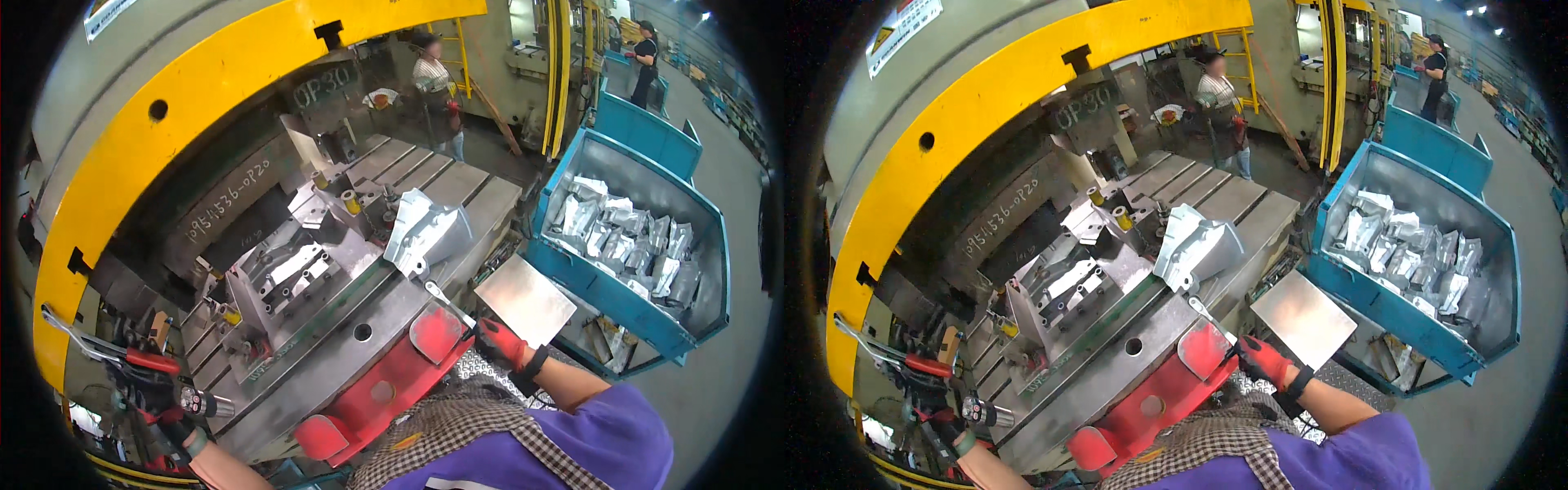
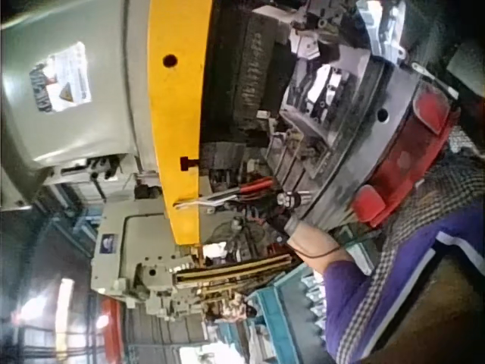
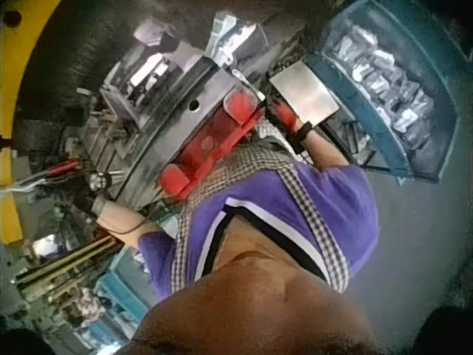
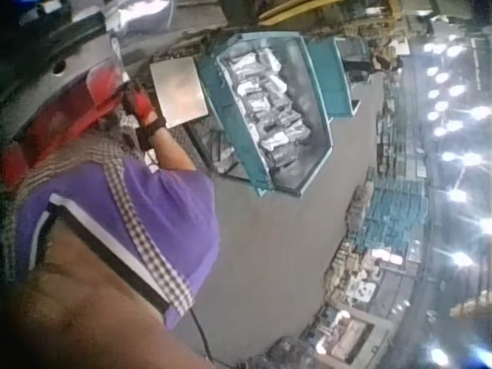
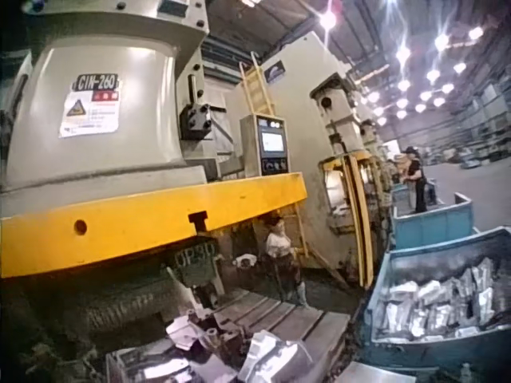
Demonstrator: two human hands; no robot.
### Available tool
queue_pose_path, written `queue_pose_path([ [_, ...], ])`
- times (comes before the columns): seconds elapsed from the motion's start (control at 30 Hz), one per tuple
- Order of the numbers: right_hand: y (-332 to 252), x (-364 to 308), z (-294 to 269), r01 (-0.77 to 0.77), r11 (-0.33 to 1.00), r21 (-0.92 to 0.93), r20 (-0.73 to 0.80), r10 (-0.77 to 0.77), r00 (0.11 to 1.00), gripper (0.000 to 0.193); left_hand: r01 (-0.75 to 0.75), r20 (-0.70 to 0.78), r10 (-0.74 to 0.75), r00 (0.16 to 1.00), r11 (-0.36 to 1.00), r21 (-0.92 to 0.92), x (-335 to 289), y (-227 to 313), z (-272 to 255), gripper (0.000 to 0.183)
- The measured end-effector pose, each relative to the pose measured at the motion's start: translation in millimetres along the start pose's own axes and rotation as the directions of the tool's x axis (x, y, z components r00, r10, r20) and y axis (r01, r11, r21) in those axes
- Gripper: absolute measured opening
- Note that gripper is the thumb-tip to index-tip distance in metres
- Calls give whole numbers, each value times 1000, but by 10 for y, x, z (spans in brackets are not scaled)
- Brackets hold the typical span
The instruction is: Operating a stamping press to form and process metal components.
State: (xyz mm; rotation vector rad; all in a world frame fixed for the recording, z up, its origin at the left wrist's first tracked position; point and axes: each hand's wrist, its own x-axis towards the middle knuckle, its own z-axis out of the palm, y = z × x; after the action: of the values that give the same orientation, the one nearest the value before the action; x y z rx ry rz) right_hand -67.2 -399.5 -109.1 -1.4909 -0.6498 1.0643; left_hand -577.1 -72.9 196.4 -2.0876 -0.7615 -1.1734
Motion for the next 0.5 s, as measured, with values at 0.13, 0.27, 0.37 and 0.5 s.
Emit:
queue_pose_path([
  [0.13, -4, 87, -41, 19, 917, -398, -113, -70, 991, 64, -78, -12, 78, 997, 996, 41, 30, -109, 88, 44],
  [0.27, -205, 199, -98, 27, 981, -190, -79, -43, 996, 50, -122, -10, 123, 992, 990, 67, 24, -197, 74, 43],
  [0.37, -422, 209, -66, 26, 1000, 1, -68, -26, 997, 37, -78, -6, 79, 997, 996, 37, -27, -223, 87, 42],
  [0.5, -539, 382, -138, 150, 966, -210, -122, -178, 977, 35, 349, 31, -356, 934, 888, -301, -506, -600, 141, 42],
])
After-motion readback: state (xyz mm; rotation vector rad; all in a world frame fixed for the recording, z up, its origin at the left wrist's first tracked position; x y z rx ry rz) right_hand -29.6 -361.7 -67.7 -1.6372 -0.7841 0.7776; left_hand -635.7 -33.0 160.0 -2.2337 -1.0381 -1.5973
